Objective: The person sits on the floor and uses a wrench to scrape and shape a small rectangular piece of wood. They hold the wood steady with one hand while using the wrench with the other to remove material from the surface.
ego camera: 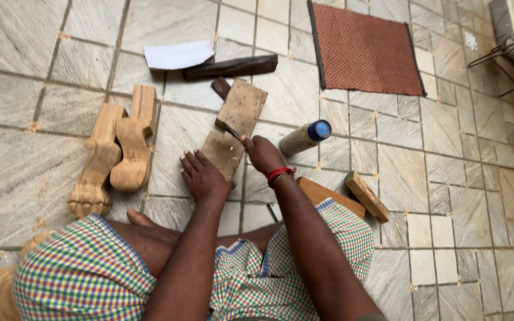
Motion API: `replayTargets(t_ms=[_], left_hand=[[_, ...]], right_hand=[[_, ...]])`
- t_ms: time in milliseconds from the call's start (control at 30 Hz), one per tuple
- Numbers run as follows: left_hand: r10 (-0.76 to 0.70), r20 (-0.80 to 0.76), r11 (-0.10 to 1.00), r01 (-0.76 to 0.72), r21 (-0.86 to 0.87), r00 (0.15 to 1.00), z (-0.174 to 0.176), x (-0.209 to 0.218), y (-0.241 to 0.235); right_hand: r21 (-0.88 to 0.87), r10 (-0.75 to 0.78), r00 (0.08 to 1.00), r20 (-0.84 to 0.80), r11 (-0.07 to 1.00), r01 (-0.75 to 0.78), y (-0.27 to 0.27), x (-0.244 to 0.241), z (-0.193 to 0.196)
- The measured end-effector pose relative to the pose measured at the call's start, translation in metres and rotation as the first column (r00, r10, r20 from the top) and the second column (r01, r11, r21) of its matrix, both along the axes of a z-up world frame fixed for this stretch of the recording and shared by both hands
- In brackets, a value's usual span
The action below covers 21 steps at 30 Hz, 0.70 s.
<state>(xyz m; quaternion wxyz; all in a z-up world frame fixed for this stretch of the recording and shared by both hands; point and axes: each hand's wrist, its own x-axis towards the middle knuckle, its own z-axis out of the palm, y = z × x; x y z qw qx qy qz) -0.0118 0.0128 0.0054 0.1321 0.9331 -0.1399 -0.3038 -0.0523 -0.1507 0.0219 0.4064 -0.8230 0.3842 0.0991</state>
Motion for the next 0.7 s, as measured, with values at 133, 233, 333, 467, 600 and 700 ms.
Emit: replayTargets(t_ms=[133,233,333,467,600,700], left_hand=[[-0.098,-0.023,0.987,0.1,0.128,0.995,-0.003,0.003,-0.003],[-0.16,0.001,0.966,0.157,0.206,0.987,-0.011,0.005,-0.004],[-0.296,0.049,0.896,0.26,0.361,0.954,-0.017,0.025,0.004],[-0.507,0.168,0.741,0.328,0.586,0.845,-0.02,0.036,0.017],[-0.621,0.192,0.728,0.468,0.501,0.76,-0.011,0.035,0.011],[-0.623,0.25,0.749,0.474,0.463,0.741,-0.008,0.04,-0.003]], right_hand=[[-0.086,0.025,0.991,-0.131,0.996,-0.037,-0.013,-0.01,0.027],[-0.099,0.054,0.984,-0.168,0.992,-0.071,-0.005,-0.047,0.041],[-0.106,0.022,0.985,-0.172,0.994,-0.041,0.0,-0.083,0.049],[-0.133,-0.099,0.992,-0.08,0.987,0.088,-0.008,-0.125,0.047],[-0.185,-0.128,0.991,0.044,0.974,0.134,-0.013,-0.141,0.028],[-0.139,-0.163,0.973,0.165,0.972,0.187,0.003,-0.133,-0.003]])
